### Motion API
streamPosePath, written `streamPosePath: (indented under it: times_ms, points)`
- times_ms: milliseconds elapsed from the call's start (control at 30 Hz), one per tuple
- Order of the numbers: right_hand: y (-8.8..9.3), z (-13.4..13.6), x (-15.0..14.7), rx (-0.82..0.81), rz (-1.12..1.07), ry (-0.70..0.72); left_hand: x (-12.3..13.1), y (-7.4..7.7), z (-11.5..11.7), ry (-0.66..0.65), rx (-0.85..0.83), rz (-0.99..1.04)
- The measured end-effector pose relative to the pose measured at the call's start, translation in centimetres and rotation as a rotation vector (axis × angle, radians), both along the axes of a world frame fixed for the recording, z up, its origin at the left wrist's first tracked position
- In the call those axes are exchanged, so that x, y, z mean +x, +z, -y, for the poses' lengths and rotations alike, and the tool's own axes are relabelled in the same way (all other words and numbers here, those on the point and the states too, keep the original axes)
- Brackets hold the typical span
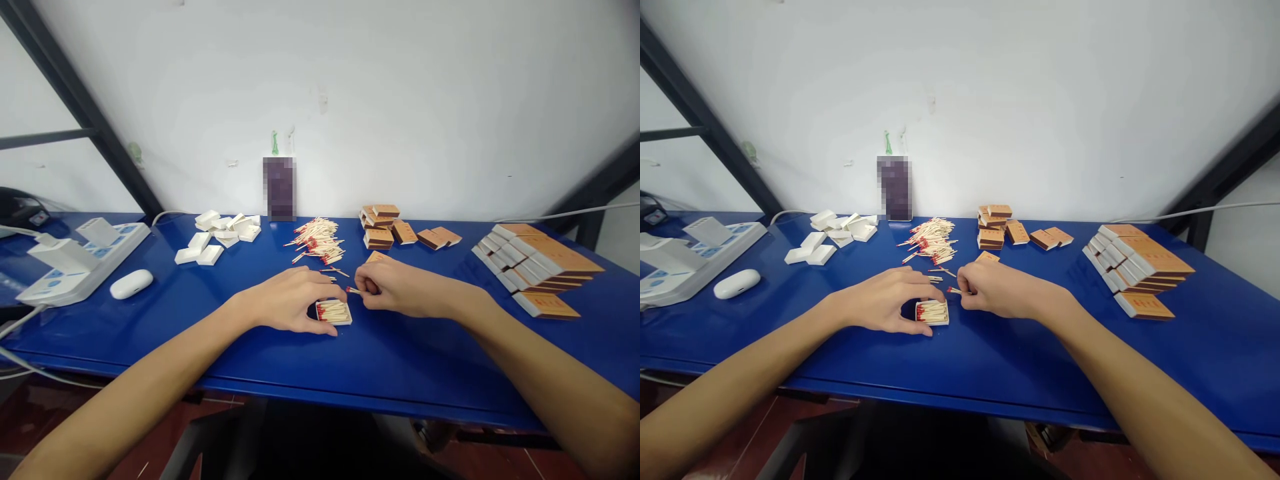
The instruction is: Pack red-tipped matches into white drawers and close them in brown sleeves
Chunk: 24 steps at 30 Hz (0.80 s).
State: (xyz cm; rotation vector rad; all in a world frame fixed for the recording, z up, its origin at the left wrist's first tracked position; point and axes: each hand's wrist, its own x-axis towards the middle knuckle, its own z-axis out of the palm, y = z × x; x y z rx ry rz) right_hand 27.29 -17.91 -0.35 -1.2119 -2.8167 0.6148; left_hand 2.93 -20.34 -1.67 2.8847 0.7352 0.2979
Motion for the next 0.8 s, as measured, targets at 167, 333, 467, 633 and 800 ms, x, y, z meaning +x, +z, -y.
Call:
streamPosePath:
  times_ms: [167, 333, 467, 633, 800]
  points:
    - [0.5, 0.8, -0.3, 0.022, -0.081, 0.036, -1.0, 0.6, -0.6, 0.034, -0.038, 0.093]
    - [0.5, 2.5, -2.7, 0.025, -0.132, 0.154, -2.8, 0.9, -2.1, 0.182, 0.021, 0.016]
    - [0.1, 3.2, -3.8, 0.07, -0.065, 0.178, -2.8, 0.4, -2.4, 0.172, -0.033, -0.04]
    - [0.6, 2.6, -3.0, 0.096, -0.112, 0.117, -1.9, -0.4, -2.2, 0.217, 0.025, 0.001]
    - [-0.7, 0.0, -1.9, 0.345, -0.088, -0.109, -1.7, -1.4, -2.7, 0.288, 0.066, 0.04]
